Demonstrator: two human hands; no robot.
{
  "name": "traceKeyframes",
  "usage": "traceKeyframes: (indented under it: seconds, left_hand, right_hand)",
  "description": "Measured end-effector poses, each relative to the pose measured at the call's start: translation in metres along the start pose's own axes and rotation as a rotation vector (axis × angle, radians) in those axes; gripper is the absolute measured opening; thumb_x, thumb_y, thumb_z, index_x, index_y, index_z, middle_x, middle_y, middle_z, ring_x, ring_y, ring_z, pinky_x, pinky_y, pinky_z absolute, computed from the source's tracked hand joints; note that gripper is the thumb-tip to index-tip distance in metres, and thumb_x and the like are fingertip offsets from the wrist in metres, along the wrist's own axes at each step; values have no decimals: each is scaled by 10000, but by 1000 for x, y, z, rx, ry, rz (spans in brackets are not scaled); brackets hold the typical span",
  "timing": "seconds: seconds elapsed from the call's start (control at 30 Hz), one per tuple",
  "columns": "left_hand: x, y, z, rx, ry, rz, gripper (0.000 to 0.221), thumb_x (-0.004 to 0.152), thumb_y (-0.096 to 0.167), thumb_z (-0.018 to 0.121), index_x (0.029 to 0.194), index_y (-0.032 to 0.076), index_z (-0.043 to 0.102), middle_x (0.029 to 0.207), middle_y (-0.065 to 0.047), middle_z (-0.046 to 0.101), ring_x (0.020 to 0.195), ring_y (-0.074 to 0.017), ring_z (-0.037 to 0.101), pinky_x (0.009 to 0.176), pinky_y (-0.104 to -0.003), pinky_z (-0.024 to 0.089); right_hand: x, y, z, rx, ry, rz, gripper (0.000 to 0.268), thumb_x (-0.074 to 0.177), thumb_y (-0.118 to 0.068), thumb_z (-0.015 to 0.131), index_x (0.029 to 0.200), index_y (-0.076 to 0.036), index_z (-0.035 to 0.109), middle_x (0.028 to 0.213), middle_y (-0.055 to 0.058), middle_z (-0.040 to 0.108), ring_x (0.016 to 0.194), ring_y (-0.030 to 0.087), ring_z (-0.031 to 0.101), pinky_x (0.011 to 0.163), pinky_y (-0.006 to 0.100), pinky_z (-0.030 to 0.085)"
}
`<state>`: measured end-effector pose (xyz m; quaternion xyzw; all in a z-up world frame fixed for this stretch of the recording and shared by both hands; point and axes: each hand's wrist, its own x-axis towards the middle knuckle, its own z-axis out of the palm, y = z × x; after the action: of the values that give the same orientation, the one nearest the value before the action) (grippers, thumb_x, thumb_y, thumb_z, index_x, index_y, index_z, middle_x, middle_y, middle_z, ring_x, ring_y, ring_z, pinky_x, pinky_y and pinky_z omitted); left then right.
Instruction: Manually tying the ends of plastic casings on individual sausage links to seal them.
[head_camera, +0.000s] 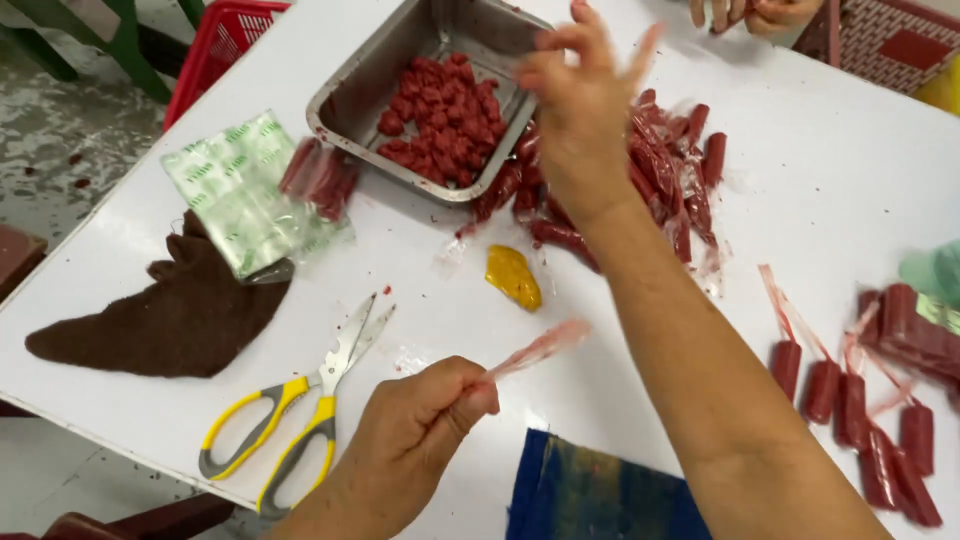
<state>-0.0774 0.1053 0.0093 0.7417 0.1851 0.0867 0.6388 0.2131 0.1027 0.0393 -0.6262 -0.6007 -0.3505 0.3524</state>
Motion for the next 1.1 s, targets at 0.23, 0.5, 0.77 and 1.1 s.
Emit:
traceKeyframes:
  seconds: [0.23, 0.5, 0.77, 1.1]
  left_hand:
    - [63, -1, -9, 323, 445, 544, 216, 935, 187, 555, 990, 148, 761, 1047, -75, 625, 1026, -234, 591, 914, -376, 462]
    - [15, 7, 46, -115, 74, 440, 302, 1010, 314, 525, 826, 101, 635, 678, 27, 509, 665, -109, 458, 645, -252, 387]
    - [-65, -62, 61, -940, -274, -429, 662, 905, 565, 473, 1362, 91, 533, 1240, -307, 685, 897, -474, 740, 622, -541, 622]
    - [-88, -27, 134, 526, -490, 590, 389, 735, -80, 543, 1003, 164, 683, 767, -1, 655, 681, -264, 662, 521, -396, 465]
  right_hand:
    - [-78, -69, -19, 989, -738, 455, 390, 977, -406, 328, 1037, -151, 617, 1647, 188, 184, 1567, 298, 20, 1220, 541, -147]
    - [-113, -83, -157, 649, -710, 379, 246, 932, -41, 404, 792, -113, 594, 1408, 46, 504, 1582, 415, 60, 1139, 664, -264]
    - [-222, -133, -219, 109, -687, -102, 65, 980, -204, 643, 922, -233, 634, 1416, 33, 590, 1286, 328, 574, 1104, 641, 182]
    - [-194, -149, -298, 1099, -928, 218, 481, 1052, -321, 234, 887, -96, 626, 1035, 32, 702, 809, 243, 611, 763, 378, 429]
